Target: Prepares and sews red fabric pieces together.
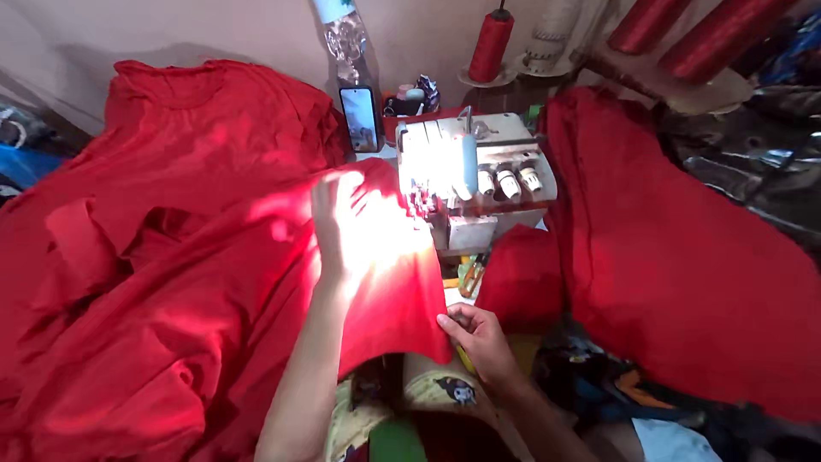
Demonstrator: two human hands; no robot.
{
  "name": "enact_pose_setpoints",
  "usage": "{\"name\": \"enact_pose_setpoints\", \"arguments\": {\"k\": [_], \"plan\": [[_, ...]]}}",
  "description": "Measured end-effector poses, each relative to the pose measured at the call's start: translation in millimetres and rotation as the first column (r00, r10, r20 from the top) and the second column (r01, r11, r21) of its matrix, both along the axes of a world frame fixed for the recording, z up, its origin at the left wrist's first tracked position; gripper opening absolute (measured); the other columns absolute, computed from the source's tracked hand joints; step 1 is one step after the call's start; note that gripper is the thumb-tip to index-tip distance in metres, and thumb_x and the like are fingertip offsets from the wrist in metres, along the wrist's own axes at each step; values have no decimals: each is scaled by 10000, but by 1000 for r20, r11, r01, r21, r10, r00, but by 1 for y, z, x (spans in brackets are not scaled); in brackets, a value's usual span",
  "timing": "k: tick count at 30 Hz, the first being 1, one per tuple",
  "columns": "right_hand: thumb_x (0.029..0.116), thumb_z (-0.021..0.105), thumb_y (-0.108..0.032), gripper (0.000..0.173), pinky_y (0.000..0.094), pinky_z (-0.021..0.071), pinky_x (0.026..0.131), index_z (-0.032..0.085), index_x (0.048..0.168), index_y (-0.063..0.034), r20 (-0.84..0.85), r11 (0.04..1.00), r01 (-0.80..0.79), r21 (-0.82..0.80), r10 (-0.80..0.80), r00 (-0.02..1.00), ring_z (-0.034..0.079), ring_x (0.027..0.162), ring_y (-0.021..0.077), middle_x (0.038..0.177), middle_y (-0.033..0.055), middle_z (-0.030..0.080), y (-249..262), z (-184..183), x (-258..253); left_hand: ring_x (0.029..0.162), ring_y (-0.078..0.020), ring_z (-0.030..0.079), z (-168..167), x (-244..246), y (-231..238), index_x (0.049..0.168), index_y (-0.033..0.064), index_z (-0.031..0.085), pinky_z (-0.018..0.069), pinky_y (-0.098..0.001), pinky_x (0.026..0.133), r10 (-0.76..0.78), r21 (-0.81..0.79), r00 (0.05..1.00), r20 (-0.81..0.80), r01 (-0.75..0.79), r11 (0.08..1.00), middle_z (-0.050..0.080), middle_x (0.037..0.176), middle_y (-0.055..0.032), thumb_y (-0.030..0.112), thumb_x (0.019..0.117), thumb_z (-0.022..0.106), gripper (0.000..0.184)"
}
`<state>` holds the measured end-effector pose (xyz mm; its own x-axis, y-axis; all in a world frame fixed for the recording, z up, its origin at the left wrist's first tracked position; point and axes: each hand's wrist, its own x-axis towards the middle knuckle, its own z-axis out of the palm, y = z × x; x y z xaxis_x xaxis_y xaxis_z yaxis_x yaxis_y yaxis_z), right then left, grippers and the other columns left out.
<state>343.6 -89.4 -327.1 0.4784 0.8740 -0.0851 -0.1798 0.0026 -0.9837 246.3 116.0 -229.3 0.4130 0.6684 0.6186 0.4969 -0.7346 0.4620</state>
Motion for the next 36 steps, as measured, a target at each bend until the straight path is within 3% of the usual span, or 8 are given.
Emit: {"name": "enact_pose_setpoints", "arguments": {"k": [3, 6, 9, 11, 17, 24, 31, 36], "plan": [[926, 650, -24, 79, 200, 567, 659, 697, 971, 20, 2, 998, -54, -26, 54, 999, 657, 683, 5, 806, -20, 714, -14, 0, 2, 1066, -240, 652, -52, -59, -82, 1014, -23, 713, 516, -389, 947, -172, 44, 978, 118, 168, 985, 700, 1058, -192, 246, 939, 638, 289], [954, 619, -4, 92, 252, 607, 607, 679, 1009, 38, -93, 993, -108, -56, 102, 990, 682, 627, 70, 805, 15, 722, -24, 8, 3, 1199, -220, 583, -104, -88, -121, 1147, 69, 644, 449, -353, 1059, -371, -14, 928, 39, 371, 928, 648, 1153, -142, 363, 893, 698, 392], [955, 604, 8, 82, 262, 614, 622, 666, 1008, 19, -179, 987, -156, -48, 145, 973, 690, 635, 91, 800, 16, 718, -29, 14, 2, 1274, -269, 543, -128, -81, -131, 1268, 142, 565, 418, -387, 1085, -350, 124, 935, -61, 355, 927, 619, 1262, -126, 481, 841, 733, 570], [942, 594, 23, 106, 261, 616, 643, 664, 1021, 18, -218, 985, -170, -23, 161, 963, 694, 651, 87, 804, 6, 717, -34, 14, 1, 1319, -288, 516, -133, -68, -131, 1316, 155, 519, 385, -389, 1114, -303, 224, 948, -98, 317, 921, 599, 1325, -131, 475, 879, 696, 569], [983, 536, -23, 144, 227, 599, 617, 652, 914, -73, -237, 976, -215, -28, 202, 950, 662, 605, 46, 721, -52, 675, -41, 17, 0, 1358, -254, 551, -145, -45, -111, 1300, 80, 612, 325, -408, 1177, -274, 410, 953, -129, 303, 860, 662, 1336, -181, 63, 1032, 477, 300], [993, 549, -81, 151, 192, 572, 591, 645, 877, -97, -87, 974, -226, -18, 223, 971, 632, 579, 9, 673, -95, 637, -43, 12, -4, 1241, -212, 643, -133, -78, -94, 1114, 37, 686, 422, -340, 1126, -486, 459, 871, -74, 463, 759, 744, 1170, -133, 71, 1057, 504, 193], [956, 596, -62, 86, 181, 572, 588, 668, 916, -89, -57, 974, -219, 53, 222, 973, 645, 595, -4, 704, -100, 669, -43, 8, -10, 1400, -198, 495, -139, -66, -107, 1301, 90, 569, 275, -377, 1196, -337, 410, 923, -183, 383, 827, 641, 1377, -118, 95, 1068, 416, 279], [970, 585, -91, 129, 151, 538, 571, 683, 886, -105, 28, 970, -213, 117, 211, 977, 613, 586, -37, 681, -121, 654, -46, 11, -8, 1318, -179, 579, -137, -77, -101, 1203, 49, 643, 357, -342, 1172, -432, 451, 899, -74, 417, 789, 707, 1259, -105, 85, 1075, 459, 226]]}}
